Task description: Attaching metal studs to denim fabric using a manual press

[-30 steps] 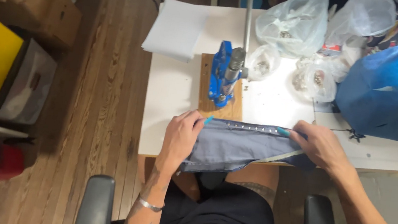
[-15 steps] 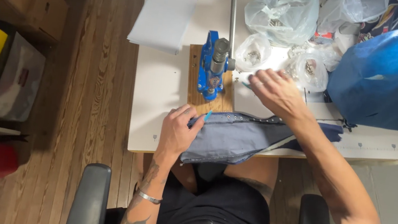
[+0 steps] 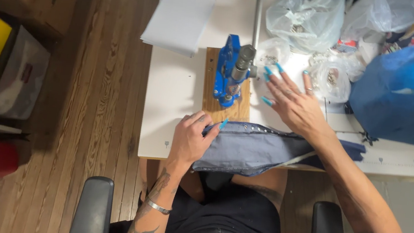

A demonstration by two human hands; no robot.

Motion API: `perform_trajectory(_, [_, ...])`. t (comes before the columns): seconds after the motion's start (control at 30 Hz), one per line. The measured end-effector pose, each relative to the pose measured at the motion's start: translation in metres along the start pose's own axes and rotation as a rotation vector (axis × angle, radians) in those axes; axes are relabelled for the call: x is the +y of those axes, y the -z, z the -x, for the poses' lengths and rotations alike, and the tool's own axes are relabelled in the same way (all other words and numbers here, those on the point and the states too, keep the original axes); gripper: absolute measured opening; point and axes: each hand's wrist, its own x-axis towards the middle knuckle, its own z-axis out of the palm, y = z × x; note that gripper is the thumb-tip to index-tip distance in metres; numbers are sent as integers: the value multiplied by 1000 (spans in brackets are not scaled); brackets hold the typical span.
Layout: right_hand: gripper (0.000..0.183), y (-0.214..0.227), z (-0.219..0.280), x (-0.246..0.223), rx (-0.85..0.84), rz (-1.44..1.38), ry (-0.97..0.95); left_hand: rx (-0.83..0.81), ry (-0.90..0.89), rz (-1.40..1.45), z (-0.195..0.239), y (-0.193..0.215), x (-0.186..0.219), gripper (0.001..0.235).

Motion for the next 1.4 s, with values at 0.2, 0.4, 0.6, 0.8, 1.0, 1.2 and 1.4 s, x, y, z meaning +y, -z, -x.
perform_trajectory(0.2, [28, -15, -7, 11, 234, 224, -14, -6, -16, -8, -2, -2, -1, 29])
perform_trajectory(0.4, [27, -26, -29, 23, 207, 248, 266, 7, -20, -11, 2, -3, -3, 30])
perform_trajectory(0.6, [15, -30, -34, 33, 86, 271, 424, -2, -14, -2, 1, -1, -3, 30])
perform_trajectory(0.8, [19, -36, -9, 39, 180, 117, 407, -5, -3, -6, 2, -2, -3, 30])
perform_trajectory(1.0, [23, -15, -16, 30, 141, 158, 335, -8, -5, 9, 2, -2, -3, 31])
perform_trajectory(1.2, [31, -46, -33, 43, 34, 225, 441, 2, -15, -4, 2, -2, -4, 30])
perform_trajectory(1.4, [12, -37, -39, 44, 68, 146, 642, -17, -27, -2, 0, -2, -3, 31])
